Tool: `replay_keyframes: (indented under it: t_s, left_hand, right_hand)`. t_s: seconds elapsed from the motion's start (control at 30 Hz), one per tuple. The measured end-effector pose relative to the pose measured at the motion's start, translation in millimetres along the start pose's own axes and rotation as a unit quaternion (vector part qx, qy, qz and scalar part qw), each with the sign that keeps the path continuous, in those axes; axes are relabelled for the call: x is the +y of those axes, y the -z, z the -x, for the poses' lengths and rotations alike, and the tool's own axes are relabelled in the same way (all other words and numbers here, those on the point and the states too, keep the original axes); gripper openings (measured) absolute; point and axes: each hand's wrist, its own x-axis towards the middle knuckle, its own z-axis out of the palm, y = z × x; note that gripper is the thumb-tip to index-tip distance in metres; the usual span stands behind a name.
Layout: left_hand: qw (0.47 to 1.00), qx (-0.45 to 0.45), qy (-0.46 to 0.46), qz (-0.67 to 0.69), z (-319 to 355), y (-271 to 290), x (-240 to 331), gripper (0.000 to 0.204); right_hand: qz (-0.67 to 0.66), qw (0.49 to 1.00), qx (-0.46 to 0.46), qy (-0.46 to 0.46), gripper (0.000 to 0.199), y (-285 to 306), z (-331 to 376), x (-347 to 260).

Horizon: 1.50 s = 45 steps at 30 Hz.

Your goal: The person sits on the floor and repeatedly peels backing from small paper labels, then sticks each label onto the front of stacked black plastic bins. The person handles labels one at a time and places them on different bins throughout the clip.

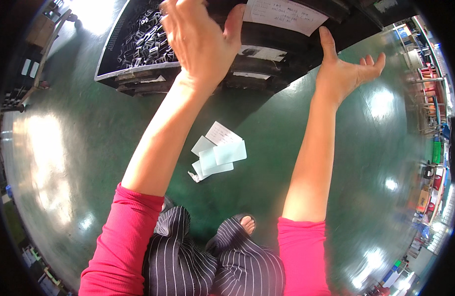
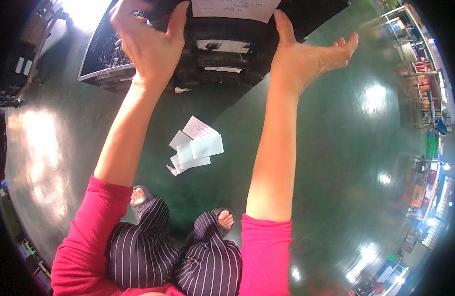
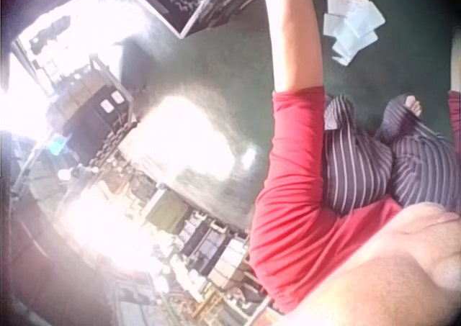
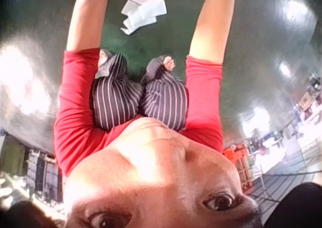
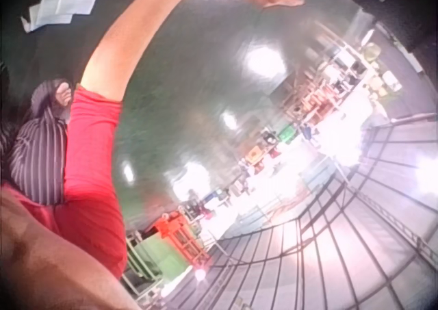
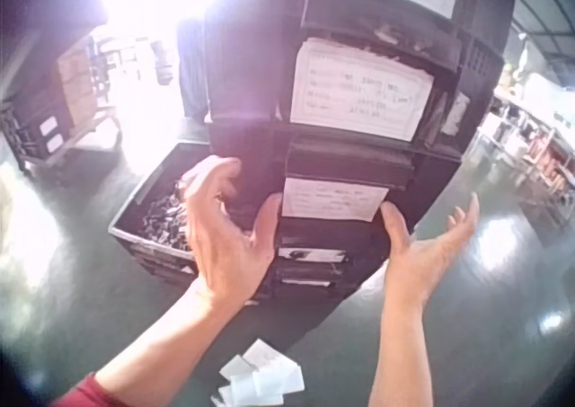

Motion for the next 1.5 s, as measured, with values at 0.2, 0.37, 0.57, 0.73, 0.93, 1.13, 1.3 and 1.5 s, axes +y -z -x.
replay_keyframes:
  t_s: [0.2,0.37,0.57,0.73,0.93,1.13,1.3,1.5]
  left_hand:
    - [0.996,0.028,0.064,-0.060,-12,-30,4,0.124]
    - [0.992,-0.028,0.047,0.116,-6,-26,-17,0.117]
    - [0.997,-0.040,-0.048,-0.053,-6,-18,-29,0.122]
    - [0.994,-0.080,-0.055,-0.057,-14,-18,-23,0.130]
    - [0.986,-0.142,-0.071,0.053,-23,-4,-14,0.123]
    - [0.986,-0.124,-0.105,0.025,-25,-6,-31,0.120]
    - [0.993,-0.082,-0.074,0.034,-28,-16,-17,0.118]
    - [0.981,-0.128,-0.090,0.111,-30,10,-23,0.102]
  right_hand:
    - [-0.005,0.998,-0.051,-0.039,0.136,-32,9,-30]
    - [-0.303,0.951,0.005,-0.058,0.111,-25,-1,-31]
    - [-0.002,0.996,-0.073,0.045,0.130,-2,2,-12]
    - [0.088,0.988,-0.117,0.047,0.152,-10,13,-49]
    - [0.089,0.984,-0.120,0.095,0.146,3,-11,-27]
    - [-0.035,0.984,-0.173,0.026,0.138,18,-16,-15]
    - [0.080,0.980,-0.083,0.161,0.128,4,-27,-11]
    - [-0.152,0.983,-0.086,0.047,0.097,15,-7,-25]
